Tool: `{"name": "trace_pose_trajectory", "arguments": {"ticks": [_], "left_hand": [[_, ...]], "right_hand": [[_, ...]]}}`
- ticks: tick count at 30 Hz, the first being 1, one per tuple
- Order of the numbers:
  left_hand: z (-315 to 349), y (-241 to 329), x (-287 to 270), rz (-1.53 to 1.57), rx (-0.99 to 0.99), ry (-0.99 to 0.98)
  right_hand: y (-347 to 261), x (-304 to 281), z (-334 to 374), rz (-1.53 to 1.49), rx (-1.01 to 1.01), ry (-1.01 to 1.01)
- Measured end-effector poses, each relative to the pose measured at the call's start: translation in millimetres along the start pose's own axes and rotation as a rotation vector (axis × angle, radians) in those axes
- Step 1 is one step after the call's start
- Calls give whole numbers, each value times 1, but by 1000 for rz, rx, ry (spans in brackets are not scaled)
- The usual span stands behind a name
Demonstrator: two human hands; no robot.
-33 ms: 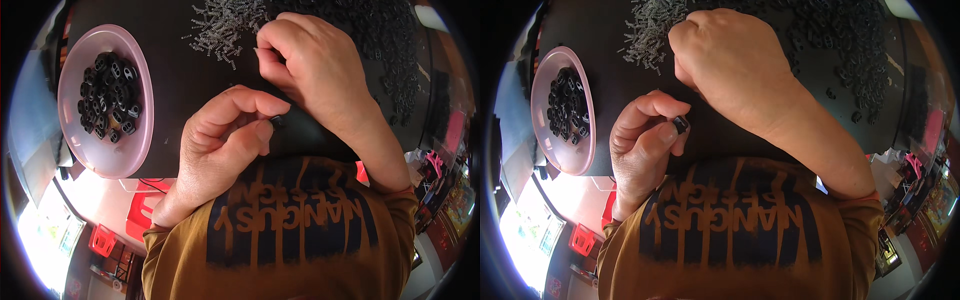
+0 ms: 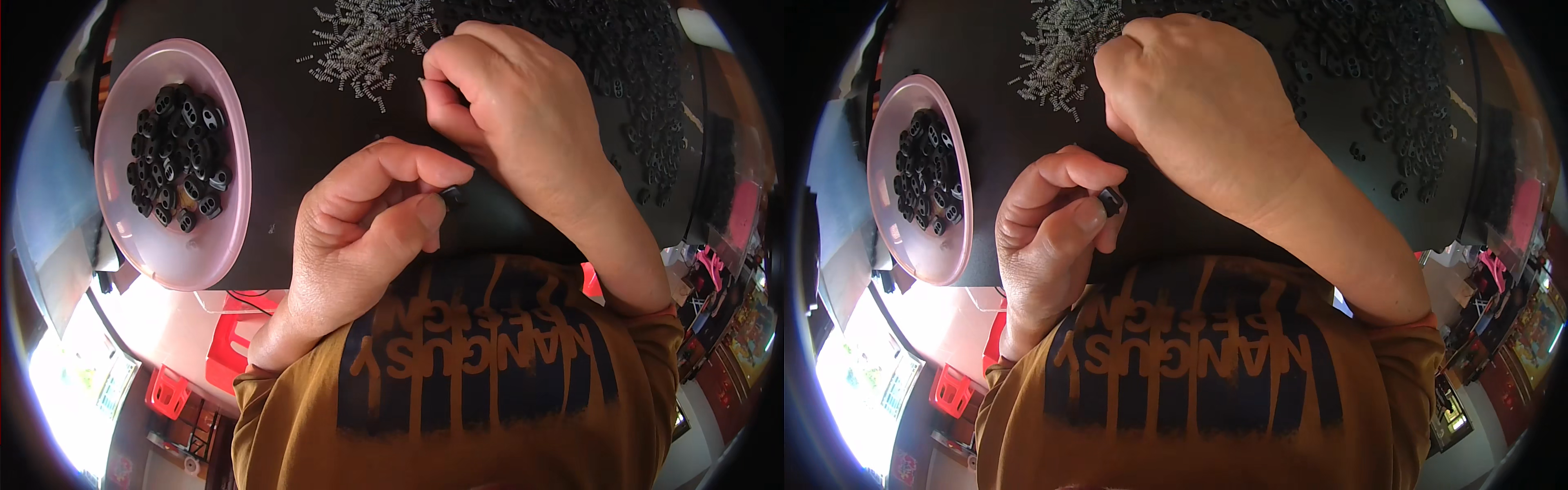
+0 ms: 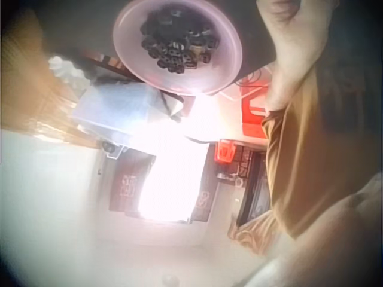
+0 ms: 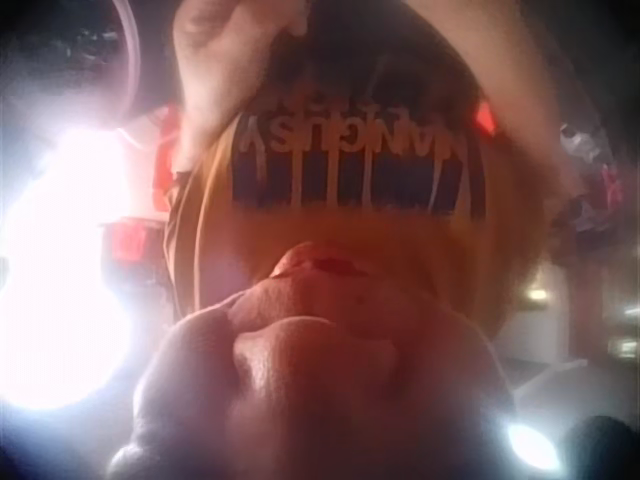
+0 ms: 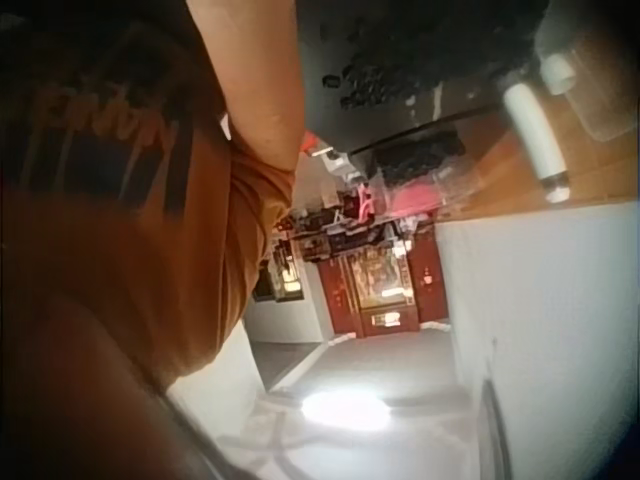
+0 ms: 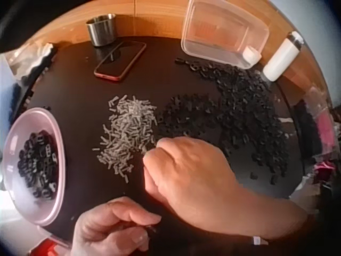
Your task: The person assembles small black plastic components with metal springs by hand. They repeatedly pick up a plastic piece and a spring, insert the spring into the plastic housing, and place the finished unit into a pink bowl.
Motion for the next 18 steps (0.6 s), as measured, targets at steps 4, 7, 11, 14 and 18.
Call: {"name": "trace_pose_trajectory", "arguments": {"ticks": [4,7,11,14,18], "left_hand": [[0,-1,-1,37,11,16],[-2,-5,-5,115,50,-38],[-5,-6,1,210,56,-35],[-6,-6,8,236,41,-16],[-9,-4,14,197,56,-55]], "right_hand": [[4,-3,14,-12,-16,49],[9,-11,26,-207,62,91],[8,-22,46,-754,328,46],[8,-23,57,-1017,410,75],[3,-20,68,-1163,451,181]]}}
Point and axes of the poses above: each hand's wrist, its own z-axis away from the middle knuckle, its own x-axis out of the palm, y = z × x, the point moved 4 cm from there along -z, towards the middle knuckle, and after that the axes turned 1 degree about -x, right-handed, at the moved point
